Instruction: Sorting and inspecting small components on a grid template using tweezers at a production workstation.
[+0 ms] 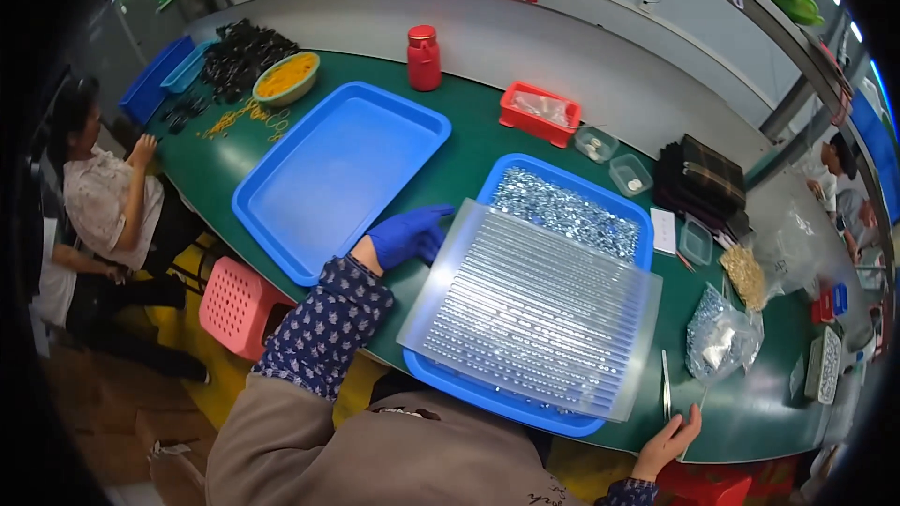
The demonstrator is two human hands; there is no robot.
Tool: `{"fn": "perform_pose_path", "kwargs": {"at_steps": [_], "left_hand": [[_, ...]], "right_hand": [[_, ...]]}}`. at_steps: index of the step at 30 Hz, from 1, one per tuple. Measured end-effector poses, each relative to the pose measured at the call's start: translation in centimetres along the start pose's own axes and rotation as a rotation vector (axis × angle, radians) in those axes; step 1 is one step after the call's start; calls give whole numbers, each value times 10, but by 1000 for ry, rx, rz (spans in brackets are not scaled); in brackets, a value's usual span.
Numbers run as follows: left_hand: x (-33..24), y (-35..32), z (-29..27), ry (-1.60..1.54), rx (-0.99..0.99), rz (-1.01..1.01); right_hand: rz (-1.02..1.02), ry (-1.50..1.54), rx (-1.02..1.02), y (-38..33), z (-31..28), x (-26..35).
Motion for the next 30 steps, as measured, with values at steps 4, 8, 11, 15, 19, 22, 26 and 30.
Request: {"fn": "perform_pose_path", "kwargs": {"at_steps": [4, 8, 11, 15, 19, 22, 26, 30], "left_hand": [[-1, -8, 2, 5, -85, 24], [-2, -13, 4, 7, -132, 25], [0, -7, 5, 13, -136, -8], [7, 25, 3, -62, -116, -9], [-2, 12, -10, 14, -197, -1], [-3, 8, -37, 31, -126, 47], [15, 30, -17, 0, -116, -21], [-6, 14, -23, 137, -202, 55]], "right_hand": [[1, -2, 40, 3, 2, 2], [25, -48, 44, 4, 2, -5], [42, -47, 23, 2, 3, -16], [100, -138, -66, -2, -5, -38], [62, -113, -81, 14, -2, -5], [13, -30, -91, 19, 2, 13], [-48, -11, -148, 1, -6, -14], [-150, -102, -224, -3, -19, 14]]}}
Point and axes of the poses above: each hand's wrist, its own y-axis towards the middle knuckle, its own z-axis out of the palm, x = y × z, the point moved 10 cm from there along y, towards the middle knuckle, and after that the axes turned 11 degrees about x, right-handed, at the moved point
